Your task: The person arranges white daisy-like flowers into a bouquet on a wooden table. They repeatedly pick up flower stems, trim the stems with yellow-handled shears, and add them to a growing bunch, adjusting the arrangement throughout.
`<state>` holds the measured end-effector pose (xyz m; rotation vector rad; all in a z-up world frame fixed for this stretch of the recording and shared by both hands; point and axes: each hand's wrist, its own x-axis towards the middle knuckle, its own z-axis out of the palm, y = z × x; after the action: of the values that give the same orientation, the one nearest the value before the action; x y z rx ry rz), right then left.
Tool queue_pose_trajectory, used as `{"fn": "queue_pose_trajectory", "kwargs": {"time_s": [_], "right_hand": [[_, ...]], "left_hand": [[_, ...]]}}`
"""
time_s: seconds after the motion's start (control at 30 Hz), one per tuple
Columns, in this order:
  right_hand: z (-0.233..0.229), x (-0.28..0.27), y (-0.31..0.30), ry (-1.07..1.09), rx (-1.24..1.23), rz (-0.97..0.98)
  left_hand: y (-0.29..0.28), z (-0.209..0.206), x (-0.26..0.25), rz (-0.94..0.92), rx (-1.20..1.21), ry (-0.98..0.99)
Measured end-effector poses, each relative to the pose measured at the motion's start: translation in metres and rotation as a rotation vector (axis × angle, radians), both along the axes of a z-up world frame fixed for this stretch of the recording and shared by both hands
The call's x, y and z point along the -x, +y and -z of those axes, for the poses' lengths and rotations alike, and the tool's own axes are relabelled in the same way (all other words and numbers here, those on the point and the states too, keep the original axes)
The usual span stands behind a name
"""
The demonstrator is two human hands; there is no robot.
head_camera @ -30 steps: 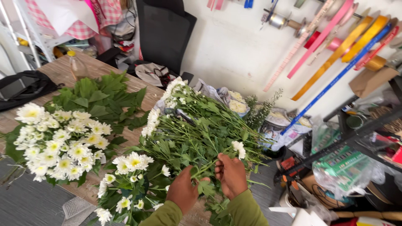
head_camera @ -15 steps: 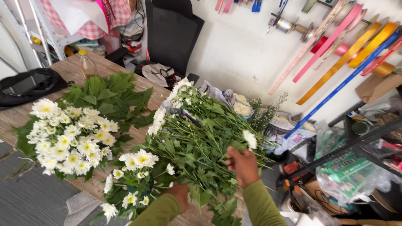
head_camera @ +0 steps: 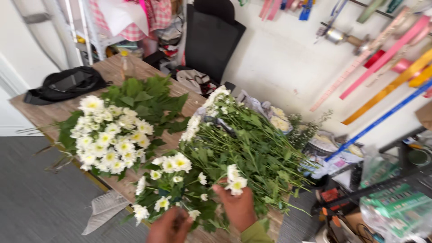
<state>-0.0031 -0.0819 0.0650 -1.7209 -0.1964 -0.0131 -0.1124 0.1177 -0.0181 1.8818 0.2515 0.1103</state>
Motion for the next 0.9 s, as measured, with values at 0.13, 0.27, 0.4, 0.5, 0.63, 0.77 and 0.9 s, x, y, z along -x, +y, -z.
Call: {"fn": "queue_pose_trajectory", "kwargs": {"time_s": [0.13, 0.27, 0.4, 0.5, 0.63, 0.77, 0.9], "right_hand": [[0.009, 0.013, 0.054, 0.021, -0.031, -0.125], [0.008, 0.014, 0.087, -0.052, -0.092, -0.211], [0.02, 0.014, 0.099, -0.116, -0.041, -0.178], [0.035, 0.015, 0.1, -0.164, 0.081, -0.168], [0.05, 0.012, 0.098, -0.094, 0.204, -0.177], [0.052, 0.006, 0.099, 0.053, -0.016, -0.224], [0.052, 0.002, 0.095, -0.062, 0.189, -0.241]], "left_hand": [[0.04, -0.018, 0.015, -0.364, -0.018, 0.149], [0.054, -0.057, 0.01, -0.421, -0.035, 0.051], [0.059, -0.089, 0.004, -0.364, -0.111, -0.072], [0.06, -0.102, 0.0, -0.343, -0.113, 0.007], [0.058, -0.108, -0.007, -0.262, -0.12, -0.062], [0.057, -0.11, -0.011, -0.243, -0.15, -0.077], [0.054, -0.114, -0.013, -0.218, -0.142, -0.22]]}}
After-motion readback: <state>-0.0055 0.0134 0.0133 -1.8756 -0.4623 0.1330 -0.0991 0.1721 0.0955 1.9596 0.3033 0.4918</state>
